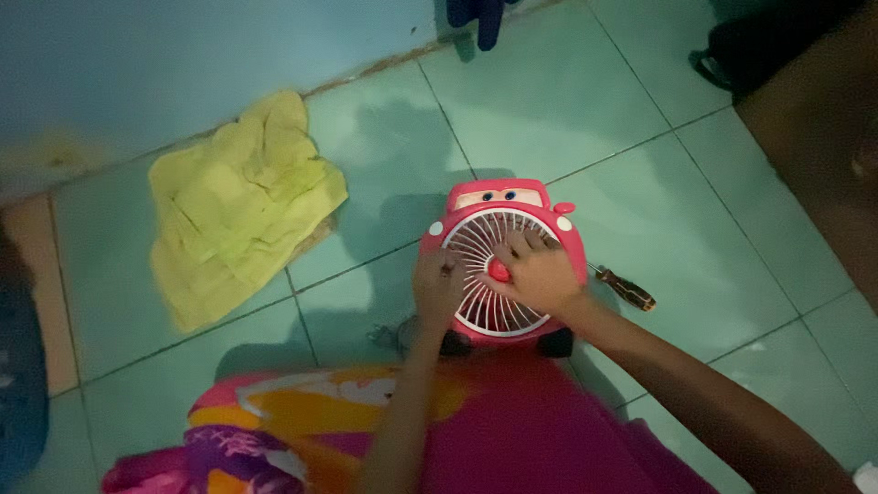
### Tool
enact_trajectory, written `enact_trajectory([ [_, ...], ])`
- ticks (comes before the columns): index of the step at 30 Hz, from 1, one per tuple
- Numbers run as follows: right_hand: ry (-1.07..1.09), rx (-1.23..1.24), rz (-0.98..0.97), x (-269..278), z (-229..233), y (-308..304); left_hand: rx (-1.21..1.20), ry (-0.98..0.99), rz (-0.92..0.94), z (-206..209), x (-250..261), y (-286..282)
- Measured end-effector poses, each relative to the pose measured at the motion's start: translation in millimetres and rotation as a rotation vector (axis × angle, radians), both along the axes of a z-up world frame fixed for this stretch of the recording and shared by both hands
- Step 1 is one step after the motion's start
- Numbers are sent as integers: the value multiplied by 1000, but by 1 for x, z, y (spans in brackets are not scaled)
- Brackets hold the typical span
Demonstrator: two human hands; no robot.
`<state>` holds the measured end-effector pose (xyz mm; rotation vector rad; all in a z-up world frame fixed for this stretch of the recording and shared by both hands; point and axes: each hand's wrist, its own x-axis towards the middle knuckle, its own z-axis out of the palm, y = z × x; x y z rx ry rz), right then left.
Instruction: The person sits on the floor and removes the central red cap from a pink car-shaped electric fan. They then use a screwdriver to loosen and remove the central screw holding the fan blade assembly in place.
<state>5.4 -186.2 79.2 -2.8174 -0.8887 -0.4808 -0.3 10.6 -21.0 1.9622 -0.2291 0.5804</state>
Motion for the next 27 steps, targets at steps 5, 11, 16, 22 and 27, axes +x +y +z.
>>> enact_trajectory([
  [5,-22,57,158,11,-3,-16,58,-13,1,13,0,-7],
  [11,3,33,225,18,-9,-21,313,31,-21,32,-3,-13],
  [16,-8,61,214,16,-9,-20,208,75,-53,38,-2,-11],
  [22,-8,-29,250,21,-6,-17,245,114,-86,46,-2,-8],
  [27,68,-52,265,23,0,-17,218,31,-95,58,-5,-6],
])
